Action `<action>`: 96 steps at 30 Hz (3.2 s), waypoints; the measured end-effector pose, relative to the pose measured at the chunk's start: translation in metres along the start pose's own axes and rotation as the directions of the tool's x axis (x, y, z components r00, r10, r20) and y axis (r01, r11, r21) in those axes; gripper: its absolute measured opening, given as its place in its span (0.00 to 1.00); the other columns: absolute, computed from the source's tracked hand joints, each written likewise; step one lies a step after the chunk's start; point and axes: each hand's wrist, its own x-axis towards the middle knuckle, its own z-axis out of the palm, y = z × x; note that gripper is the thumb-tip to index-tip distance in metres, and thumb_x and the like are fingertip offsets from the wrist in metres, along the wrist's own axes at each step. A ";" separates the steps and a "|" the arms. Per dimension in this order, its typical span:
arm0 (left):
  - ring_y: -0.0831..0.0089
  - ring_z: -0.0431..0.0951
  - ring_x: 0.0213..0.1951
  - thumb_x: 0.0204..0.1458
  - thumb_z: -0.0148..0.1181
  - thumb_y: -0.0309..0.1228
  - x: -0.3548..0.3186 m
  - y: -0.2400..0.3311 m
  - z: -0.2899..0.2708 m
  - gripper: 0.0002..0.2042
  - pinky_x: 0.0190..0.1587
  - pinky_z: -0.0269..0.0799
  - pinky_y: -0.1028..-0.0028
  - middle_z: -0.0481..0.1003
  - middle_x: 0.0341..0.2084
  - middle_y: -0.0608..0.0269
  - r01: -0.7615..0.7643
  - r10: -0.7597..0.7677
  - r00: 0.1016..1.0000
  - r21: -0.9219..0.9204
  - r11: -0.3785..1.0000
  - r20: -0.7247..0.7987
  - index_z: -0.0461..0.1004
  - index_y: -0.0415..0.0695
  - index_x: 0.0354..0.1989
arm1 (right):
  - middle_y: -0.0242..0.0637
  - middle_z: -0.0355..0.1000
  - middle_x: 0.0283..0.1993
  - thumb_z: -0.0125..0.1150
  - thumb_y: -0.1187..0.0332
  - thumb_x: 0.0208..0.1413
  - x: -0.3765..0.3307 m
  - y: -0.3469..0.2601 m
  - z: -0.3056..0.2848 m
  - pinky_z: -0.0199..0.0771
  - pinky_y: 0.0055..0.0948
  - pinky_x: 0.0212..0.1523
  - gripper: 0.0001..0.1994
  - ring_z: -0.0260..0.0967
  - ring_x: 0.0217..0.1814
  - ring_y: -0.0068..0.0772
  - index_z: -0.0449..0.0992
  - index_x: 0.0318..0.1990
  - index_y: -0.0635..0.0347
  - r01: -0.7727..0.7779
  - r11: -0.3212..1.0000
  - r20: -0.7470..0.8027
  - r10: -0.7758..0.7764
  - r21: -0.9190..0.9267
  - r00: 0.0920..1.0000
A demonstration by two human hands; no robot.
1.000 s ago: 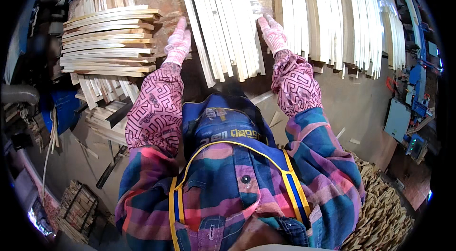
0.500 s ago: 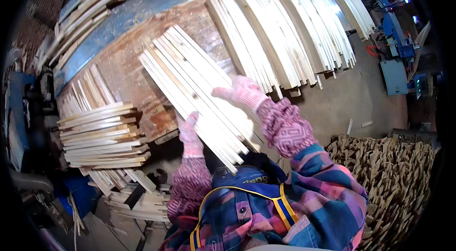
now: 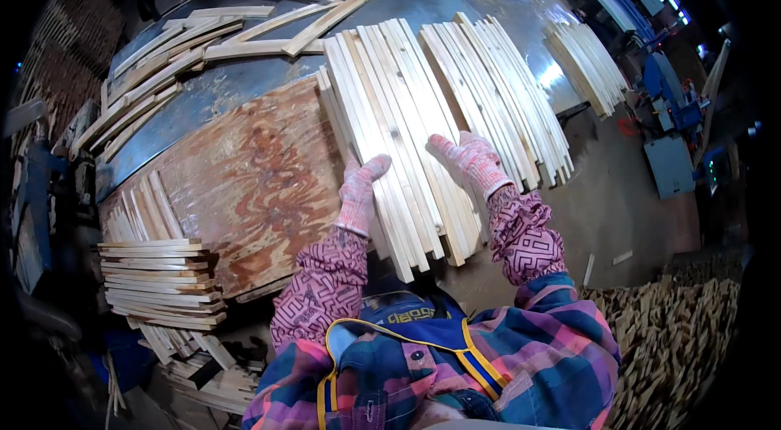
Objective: The person picks up thin wooden strips from a pile on a workbench and stacks them into neat piles. The person wears pink patterned gloves and a plaid shirt while organizing the wood pieces.
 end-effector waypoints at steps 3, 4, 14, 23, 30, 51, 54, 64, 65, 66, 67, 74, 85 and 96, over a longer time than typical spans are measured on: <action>0.65 0.80 0.47 0.52 0.64 0.29 0.038 0.001 0.026 0.21 0.54 0.77 0.66 0.79 0.44 0.56 0.138 -0.138 0.982 -0.006 0.990 -0.126 0.72 0.32 0.54 | 0.55 0.58 0.73 0.61 0.33 0.54 0.022 -0.004 -0.025 0.57 0.39 0.74 0.52 0.55 0.76 0.49 0.54 0.72 0.69 0.013 1.000 -0.011 -0.013 0.020 1.000; 0.65 0.80 0.48 0.52 0.64 0.28 0.049 -0.006 0.027 0.21 0.55 0.77 0.66 0.79 0.44 0.56 0.126 -0.123 0.980 0.013 0.992 -0.154 0.73 0.33 0.54 | 0.54 0.58 0.73 0.61 0.34 0.55 0.033 -0.002 -0.029 0.57 0.38 0.74 0.51 0.54 0.76 0.49 0.54 0.72 0.69 0.015 1.000 -0.008 -0.014 0.016 1.000; 0.58 0.68 0.63 0.41 0.77 0.35 0.085 -0.049 0.026 0.61 0.70 0.54 0.64 0.68 0.61 0.43 0.259 -0.112 0.949 0.526 0.810 -0.295 0.33 0.38 0.77 | 0.53 0.50 0.77 0.55 0.39 0.59 0.088 0.044 -0.027 0.49 0.42 0.76 0.43 0.49 0.78 0.51 0.54 0.75 0.54 0.428 0.811 -0.126 -0.510 -0.398 0.851; 0.55 0.63 0.68 0.39 0.78 0.31 0.055 -0.007 0.040 0.62 0.74 0.42 0.65 0.72 0.58 0.38 0.295 -0.263 0.943 0.146 0.944 -0.205 0.33 0.26 0.73 | 0.58 0.48 0.76 0.47 0.38 0.62 0.104 0.052 0.010 0.35 0.49 0.79 0.43 0.40 0.80 0.57 0.53 0.74 0.63 0.491 0.646 -0.171 -0.689 -0.585 0.704; 0.61 0.76 0.53 0.44 0.76 0.34 0.065 -0.027 -0.029 0.59 0.56 0.71 0.68 0.73 0.57 0.43 0.148 -0.036 0.976 0.531 0.834 -0.216 0.34 0.35 0.76 | 0.52 0.48 0.77 0.46 0.37 0.62 0.100 0.051 0.012 0.33 0.45 0.80 0.42 0.40 0.81 0.51 0.53 0.74 0.58 0.493 0.662 -0.173 -0.679 -0.564 0.713; 0.66 0.82 0.34 0.55 0.61 0.55 0.013 0.136 -0.286 0.38 0.41 0.79 0.65 0.81 0.37 0.58 -0.394 0.153 0.915 0.909 0.134 0.374 0.59 0.52 0.72 | 0.50 0.70 0.63 0.64 0.62 0.61 -0.025 -0.198 0.236 0.64 0.39 0.68 0.25 0.65 0.68 0.49 0.72 0.65 0.56 0.945 0.322 0.118 -0.938 -0.058 0.327; 0.72 0.78 0.27 0.56 0.61 0.52 -0.003 0.245 -0.272 0.38 0.32 0.77 0.70 0.79 0.31 0.61 0.215 -0.265 0.963 0.751 0.624 -0.056 0.58 0.52 0.72 | 0.53 0.71 0.61 0.63 0.56 0.61 0.040 -0.264 0.244 0.66 0.42 0.66 0.28 0.67 0.66 0.55 0.70 0.66 0.56 0.962 0.254 0.165 -0.950 -0.098 0.267; 0.70 0.79 0.45 0.55 0.66 0.51 0.045 0.306 -0.396 0.41 0.46 0.76 0.71 0.77 0.52 0.57 0.469 -0.083 0.873 0.782 0.411 -0.480 0.55 0.53 0.75 | 0.50 0.69 0.61 0.67 0.50 0.51 0.228 -0.611 0.286 0.65 0.48 0.65 0.45 0.68 0.62 0.52 0.53 0.74 0.53 0.814 0.238 0.019 -0.956 -0.531 0.292; 0.68 0.76 0.54 0.56 0.67 0.49 0.054 0.302 -0.401 0.40 0.54 0.74 0.70 0.72 0.62 0.55 0.429 -0.085 0.897 0.808 0.403 -0.433 0.56 0.52 0.75 | 0.49 0.68 0.62 0.67 0.54 0.51 0.265 -0.630 0.289 0.62 0.48 0.66 0.44 0.68 0.63 0.50 0.53 0.74 0.53 0.772 0.224 -0.077 -0.972 -0.594 0.223; 0.67 0.76 0.55 0.56 0.67 0.47 0.059 0.295 -0.411 0.40 0.55 0.74 0.70 0.71 0.62 0.56 0.434 -0.121 0.893 0.758 0.486 -0.434 0.56 0.51 0.74 | 0.48 0.67 0.64 0.67 0.57 0.50 0.295 -0.644 0.301 0.59 0.49 0.68 0.44 0.68 0.64 0.49 0.52 0.74 0.52 0.730 0.215 -0.160 -0.976 -0.649 0.145; 0.67 0.75 0.56 0.56 0.68 0.46 0.067 0.286 -0.416 0.40 0.56 0.74 0.69 0.71 0.63 0.56 0.434 -0.156 0.890 0.694 0.574 -0.428 0.56 0.50 0.74 | 0.47 0.68 0.64 0.65 0.61 0.50 0.302 -0.655 0.311 0.58 0.48 0.68 0.43 0.68 0.64 0.47 0.52 0.74 0.51 0.678 0.258 -0.096 -0.959 -0.688 0.267; 0.62 0.74 0.56 0.54 0.71 0.38 0.159 0.270 -0.393 0.44 0.60 0.73 0.64 0.73 0.55 0.50 0.079 -0.099 0.875 -0.062 0.995 -0.474 0.51 0.42 0.74 | 0.47 0.77 0.35 0.57 0.46 0.61 0.170 -0.560 0.294 0.79 0.33 0.29 0.38 0.77 0.31 0.36 0.54 0.73 0.55 0.823 0.456 0.570 -0.596 -0.340 0.566; 0.56 0.76 0.44 0.48 0.59 0.29 0.131 0.205 -0.396 0.19 0.59 0.72 0.50 0.74 0.38 0.51 -0.136 -0.066 0.963 -0.687 0.714 -0.260 0.74 0.30 0.48 | 0.50 0.61 0.70 0.71 0.55 0.48 0.254 -0.706 0.349 0.61 0.49 0.67 0.46 0.56 0.74 0.49 0.54 0.74 0.48 0.713 0.068 0.162 -0.955 -0.698 0.250; 0.53 0.80 0.44 0.54 0.66 0.27 0.082 0.203 -0.401 0.25 0.52 0.78 0.53 0.77 0.44 0.50 -0.111 -0.225 0.860 -0.599 0.793 -0.457 0.66 0.29 0.58 | 0.40 0.80 0.32 0.72 0.56 0.46 0.162 -0.503 0.287 0.82 0.33 0.32 0.26 0.79 0.32 0.35 0.77 0.49 0.65 0.720 0.694 0.650 -0.535 -0.027 0.540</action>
